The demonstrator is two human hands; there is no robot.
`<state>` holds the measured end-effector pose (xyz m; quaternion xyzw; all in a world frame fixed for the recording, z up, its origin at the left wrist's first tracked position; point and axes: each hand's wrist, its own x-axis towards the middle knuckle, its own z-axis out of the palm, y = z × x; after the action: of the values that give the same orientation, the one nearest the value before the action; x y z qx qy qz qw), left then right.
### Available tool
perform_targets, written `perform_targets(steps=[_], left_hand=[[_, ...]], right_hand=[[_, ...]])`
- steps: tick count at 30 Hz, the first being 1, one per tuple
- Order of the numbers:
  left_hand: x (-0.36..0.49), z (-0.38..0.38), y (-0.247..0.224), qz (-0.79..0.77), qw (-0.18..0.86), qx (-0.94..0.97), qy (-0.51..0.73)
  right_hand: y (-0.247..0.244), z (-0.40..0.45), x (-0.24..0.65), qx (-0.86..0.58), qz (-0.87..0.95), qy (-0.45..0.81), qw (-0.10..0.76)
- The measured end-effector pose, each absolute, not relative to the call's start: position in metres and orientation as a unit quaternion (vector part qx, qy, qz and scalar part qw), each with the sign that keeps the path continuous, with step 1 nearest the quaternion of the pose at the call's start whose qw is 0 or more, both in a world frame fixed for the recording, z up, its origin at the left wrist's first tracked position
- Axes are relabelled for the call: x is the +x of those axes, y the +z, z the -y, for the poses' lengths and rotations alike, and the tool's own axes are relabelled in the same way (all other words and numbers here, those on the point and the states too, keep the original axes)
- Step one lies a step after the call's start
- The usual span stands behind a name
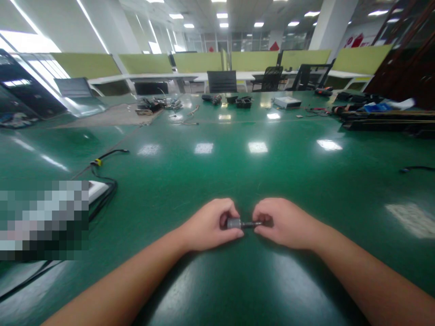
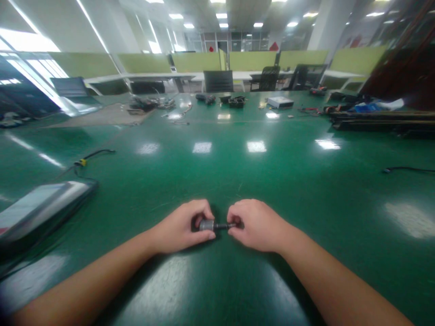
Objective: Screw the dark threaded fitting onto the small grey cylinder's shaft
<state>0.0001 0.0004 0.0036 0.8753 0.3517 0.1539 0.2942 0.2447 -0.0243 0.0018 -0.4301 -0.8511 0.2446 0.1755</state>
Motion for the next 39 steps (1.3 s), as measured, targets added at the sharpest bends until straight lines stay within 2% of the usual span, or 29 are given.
perform_targets(steps=[25, 32, 39], left_hand=[[-0.001, 0.000, 0.003, -0.349, 0.294, 0.876, 0.153], [-0.001, 0.000, 0.004, -0.353, 0.293, 0.876, 0.151], [-0.002, 0.000, 0.003, -0.354, 0.299, 0.873, 0.150]], right_hand=[[0.011, 0.024, 0.257, -0.452, 0.849, 0.238, 0.131], [0.017, 0.021, 0.272, -0.479, 0.838, 0.245, 0.095], [0.015, 0.017, 0.276, -0.481, 0.834, 0.251, 0.101]])
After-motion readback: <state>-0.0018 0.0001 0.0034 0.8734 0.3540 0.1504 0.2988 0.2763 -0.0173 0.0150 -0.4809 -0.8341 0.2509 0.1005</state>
